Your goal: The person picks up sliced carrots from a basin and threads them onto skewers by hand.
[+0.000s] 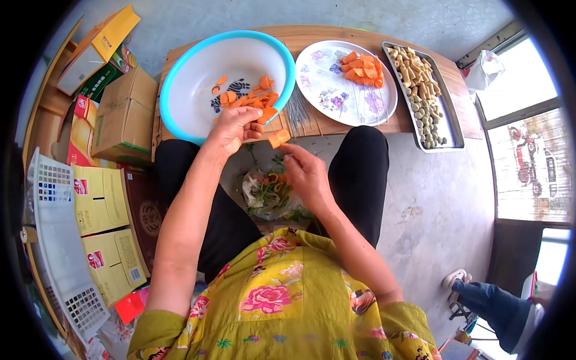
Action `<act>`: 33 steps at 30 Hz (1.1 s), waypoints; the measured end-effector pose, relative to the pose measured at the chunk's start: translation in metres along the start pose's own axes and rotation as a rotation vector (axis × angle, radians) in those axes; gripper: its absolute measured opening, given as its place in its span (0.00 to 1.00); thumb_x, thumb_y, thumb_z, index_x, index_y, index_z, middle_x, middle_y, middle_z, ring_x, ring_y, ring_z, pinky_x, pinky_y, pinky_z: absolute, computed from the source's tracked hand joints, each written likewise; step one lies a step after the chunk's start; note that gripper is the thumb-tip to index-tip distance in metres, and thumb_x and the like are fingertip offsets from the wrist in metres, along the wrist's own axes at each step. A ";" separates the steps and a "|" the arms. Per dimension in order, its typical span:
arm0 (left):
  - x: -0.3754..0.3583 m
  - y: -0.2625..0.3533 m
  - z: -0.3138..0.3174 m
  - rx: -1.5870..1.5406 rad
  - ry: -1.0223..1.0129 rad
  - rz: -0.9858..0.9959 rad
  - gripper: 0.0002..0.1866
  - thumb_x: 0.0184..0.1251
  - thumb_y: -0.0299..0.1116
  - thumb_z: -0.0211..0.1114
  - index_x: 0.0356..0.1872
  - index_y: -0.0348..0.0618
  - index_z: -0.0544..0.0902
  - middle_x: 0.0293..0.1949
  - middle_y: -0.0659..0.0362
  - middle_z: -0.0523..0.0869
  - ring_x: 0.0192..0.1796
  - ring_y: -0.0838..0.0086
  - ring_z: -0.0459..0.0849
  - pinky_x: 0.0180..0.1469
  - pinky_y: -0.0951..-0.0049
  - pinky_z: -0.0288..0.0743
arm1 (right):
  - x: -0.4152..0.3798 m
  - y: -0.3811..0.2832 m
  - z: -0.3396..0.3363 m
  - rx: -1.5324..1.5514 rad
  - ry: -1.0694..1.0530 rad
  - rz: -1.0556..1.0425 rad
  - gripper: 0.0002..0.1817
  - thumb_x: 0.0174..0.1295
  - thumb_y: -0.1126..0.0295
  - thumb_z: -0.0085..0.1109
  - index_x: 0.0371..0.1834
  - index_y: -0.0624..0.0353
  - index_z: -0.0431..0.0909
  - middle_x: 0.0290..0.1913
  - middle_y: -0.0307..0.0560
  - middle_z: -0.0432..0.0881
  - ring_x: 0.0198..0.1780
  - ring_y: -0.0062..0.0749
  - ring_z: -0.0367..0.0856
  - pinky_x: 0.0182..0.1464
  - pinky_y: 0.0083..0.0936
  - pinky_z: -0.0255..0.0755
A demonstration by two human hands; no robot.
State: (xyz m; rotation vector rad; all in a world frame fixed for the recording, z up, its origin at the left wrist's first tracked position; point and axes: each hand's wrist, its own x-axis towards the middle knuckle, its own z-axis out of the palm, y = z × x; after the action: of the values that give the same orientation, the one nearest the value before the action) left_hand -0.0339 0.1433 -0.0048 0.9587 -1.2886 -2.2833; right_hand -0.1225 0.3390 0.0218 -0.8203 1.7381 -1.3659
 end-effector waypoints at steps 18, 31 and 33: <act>-0.012 0.015 0.000 -0.174 -0.135 -0.125 0.08 0.61 0.30 0.64 0.40 0.41 0.79 0.29 0.61 0.83 0.26 0.80 0.80 0.27 0.80 0.75 | 0.009 0.026 -0.019 0.084 -0.079 -0.048 0.14 0.65 0.75 0.52 0.53 0.62 0.78 0.22 0.30 0.67 0.23 0.12 0.62 0.26 0.14 0.60; -0.008 0.013 0.000 -0.176 -0.190 -0.134 0.08 0.62 0.31 0.63 0.40 0.41 0.78 0.29 0.61 0.83 0.26 0.80 0.81 0.28 0.81 0.77 | 0.014 0.035 -0.012 0.086 0.022 -0.070 0.12 0.62 0.76 0.55 0.49 0.61 0.80 0.20 0.30 0.68 0.22 0.12 0.64 0.25 0.15 0.61; -0.010 0.014 0.001 -0.174 -0.184 -0.145 0.08 0.62 0.31 0.63 0.40 0.41 0.78 0.29 0.61 0.83 0.27 0.80 0.81 0.28 0.81 0.77 | 0.013 0.037 -0.013 -0.013 0.044 -0.090 0.12 0.62 0.76 0.55 0.49 0.60 0.81 0.20 0.30 0.68 0.22 0.12 0.64 0.25 0.14 0.62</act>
State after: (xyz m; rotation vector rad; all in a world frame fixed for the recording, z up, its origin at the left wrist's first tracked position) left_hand -0.0282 0.1425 0.0110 0.8228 -1.0962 -2.5986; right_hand -0.1410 0.3421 -0.0148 -0.8914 1.7641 -1.4437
